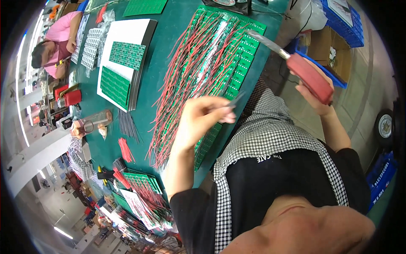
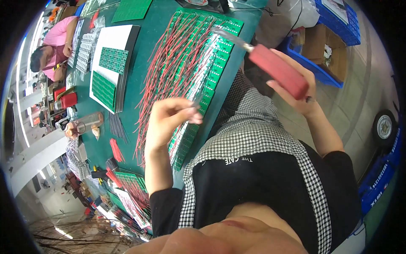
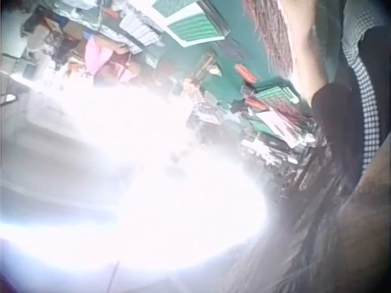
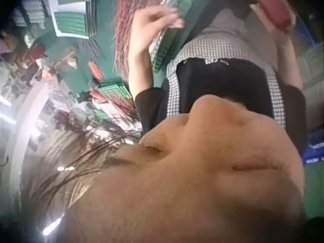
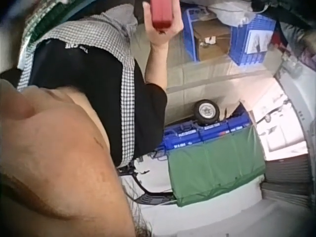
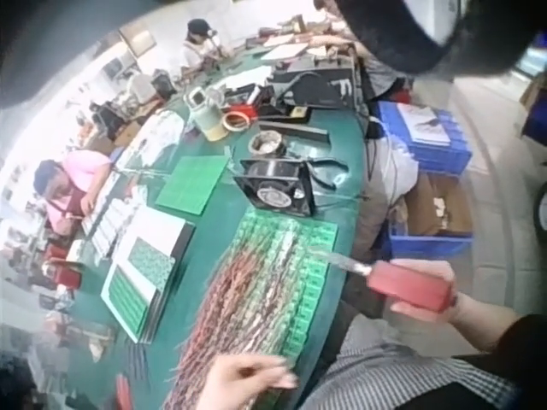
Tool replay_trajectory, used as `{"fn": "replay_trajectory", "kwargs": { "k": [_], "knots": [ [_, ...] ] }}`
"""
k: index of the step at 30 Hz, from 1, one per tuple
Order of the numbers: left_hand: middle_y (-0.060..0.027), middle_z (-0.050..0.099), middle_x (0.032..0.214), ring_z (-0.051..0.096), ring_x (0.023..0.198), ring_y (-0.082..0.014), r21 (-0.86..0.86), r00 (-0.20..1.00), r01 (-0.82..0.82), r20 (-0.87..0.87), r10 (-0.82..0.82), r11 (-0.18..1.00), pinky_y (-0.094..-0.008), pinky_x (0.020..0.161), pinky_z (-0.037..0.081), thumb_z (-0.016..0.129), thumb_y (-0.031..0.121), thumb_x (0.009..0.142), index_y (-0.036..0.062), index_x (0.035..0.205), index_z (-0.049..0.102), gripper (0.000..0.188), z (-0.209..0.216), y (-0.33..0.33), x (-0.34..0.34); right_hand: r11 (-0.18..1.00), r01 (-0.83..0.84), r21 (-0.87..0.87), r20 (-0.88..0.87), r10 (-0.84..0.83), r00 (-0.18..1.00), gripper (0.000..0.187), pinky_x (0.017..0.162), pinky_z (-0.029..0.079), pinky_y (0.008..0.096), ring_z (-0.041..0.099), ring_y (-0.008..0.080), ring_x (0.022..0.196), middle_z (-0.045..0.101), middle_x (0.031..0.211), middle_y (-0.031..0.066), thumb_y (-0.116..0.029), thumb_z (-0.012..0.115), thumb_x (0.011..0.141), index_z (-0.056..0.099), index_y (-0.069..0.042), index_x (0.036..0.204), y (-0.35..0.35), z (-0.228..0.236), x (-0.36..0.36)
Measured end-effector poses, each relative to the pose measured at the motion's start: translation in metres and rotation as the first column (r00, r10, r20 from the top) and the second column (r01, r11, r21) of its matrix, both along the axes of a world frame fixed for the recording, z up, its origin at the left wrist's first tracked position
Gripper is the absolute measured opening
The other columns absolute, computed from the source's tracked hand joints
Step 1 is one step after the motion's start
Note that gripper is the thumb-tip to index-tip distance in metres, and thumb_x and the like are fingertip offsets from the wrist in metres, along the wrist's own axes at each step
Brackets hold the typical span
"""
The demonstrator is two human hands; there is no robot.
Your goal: The recorder is soldering or applying sealant to connect wires to multiple LED PCB strips on a production line.
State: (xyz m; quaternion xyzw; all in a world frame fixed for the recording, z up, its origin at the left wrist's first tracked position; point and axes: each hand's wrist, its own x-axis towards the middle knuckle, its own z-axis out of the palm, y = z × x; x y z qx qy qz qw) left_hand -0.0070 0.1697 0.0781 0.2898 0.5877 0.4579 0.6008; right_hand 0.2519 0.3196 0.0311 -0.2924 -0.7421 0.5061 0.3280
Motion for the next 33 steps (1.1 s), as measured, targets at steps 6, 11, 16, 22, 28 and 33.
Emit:
{"fn": "replay_trajectory", "kwargs": {
  "k": [6, 11, 16, 22, 28, 33],
  "knots": [
    [-0.0137, 0.063, 0.074, 0.062, 0.066, -0.0184, 0.001, 0.962, 0.117, 0.247, -0.114, 0.993, -0.0258, 0.062, 0.050, 0.059, 0.003, 0.077, -0.0057, 0.087, 0.058, 0.013, -0.013, 0.030, 0.027, 0.754, -0.286, 0.592, 0.041, 0.326, 0.945, 0.051, 0.067, 0.049, 0.0306, 0.062, 0.0292, 0.079, 0.059, 0.096, 0.0194, -0.026, 0.062, 0.069, 0.050, 0.006, 0.107, 0.009, 0.000, -0.029],
    [-0.0147, 0.063, 0.074, 0.063, 0.066, -0.0189, -0.015, 0.969, 0.120, 0.221, -0.114, 0.993, -0.0258, 0.061, 0.051, 0.058, 0.003, 0.078, -0.0048, 0.086, 0.058, 0.012, -0.020, 0.038, 0.029, 0.895, -0.160, 0.415, 0.029, 0.163, 0.986, 0.051, 0.065, 0.050, 0.0318, 0.062, 0.0284, 0.078, 0.060, 0.095, 0.0184, -0.022, 0.064, 0.065, 0.051, 0.005, 0.107, 0.010, 0.002, -0.024],
    [-0.0154, 0.063, 0.074, 0.063, 0.067, -0.0203, -0.003, 0.943, 0.091, 0.321, -0.085, 0.996, -0.0264, 0.061, 0.051, 0.059, 0.003, 0.077, -0.0030, 0.088, 0.058, 0.012, -0.026, 0.049, 0.035, 0.770, -0.274, 0.577, 0.043, 0.306, 0.951, 0.054, 0.065, 0.049, 0.0307, 0.061, 0.0283, 0.079, 0.059, 0.096, 0.0188, -0.025, 0.065, 0.066, 0.051, 0.006, 0.108, 0.016, -0.009, -0.029],
    [-0.0131, 0.063, 0.077, 0.062, 0.068, -0.0186, -0.055, 0.975, 0.010, 0.222, 0.002, 0.998, -0.0264, 0.059, 0.049, 0.060, 0.002, 0.076, -0.0026, 0.086, 0.058, 0.011, -0.026, 0.064, 0.028, 0.943, -0.108, 0.316, 0.062, 0.093, 0.994, 0.055, 0.073, 0.047, 0.0295, 0.060, 0.0263, 0.089, 0.057, 0.104, 0.0196, -0.024, 0.066, 0.070, 0.048, 0.007, 0.112, 0.024, -0.010, -0.005],
    [-0.0069, 0.054, 0.079, 0.054, 0.069, -0.0211, 0.345, 0.187, 0.291, -0.935, 0.301, 0.892, -0.0308, 0.057, 0.045, 0.056, 0.002, 0.067, 0.0020, 0.086, 0.059, 0.019, -0.042, 0.097, 0.025, 0.943, -0.035, -0.330, -0.056, 0.017, 0.998, 0.051, 0.067, 0.041, 0.0204, 0.050, 0.0082, 0.073, 0.058, 0.101, 0.0077, -0.002, 0.062, 0.070, 0.043, 0.003, 0.117, 0.026, -0.016, 0.014],
    [-0.0042, 0.049, 0.075, 0.051, 0.064, -0.0175, 0.169, 0.060, 0.362, -0.986, 0.158, 0.916, -0.0266, 0.053, 0.044, 0.055, 0.006, 0.066, 0.0042, 0.089, 0.059, 0.023, -0.070, 0.104, 0.027, 0.802, -0.108, -0.588, -0.055, 0.094, 0.994, 0.045, 0.061, 0.038, 0.0222, 0.044, 0.0071, 0.068, 0.056, 0.098, 0.0058, -0.009, 0.058, 0.076, 0.044, -0.001, 0.117, 0.030, -0.019, 0.022]
  ]
}}
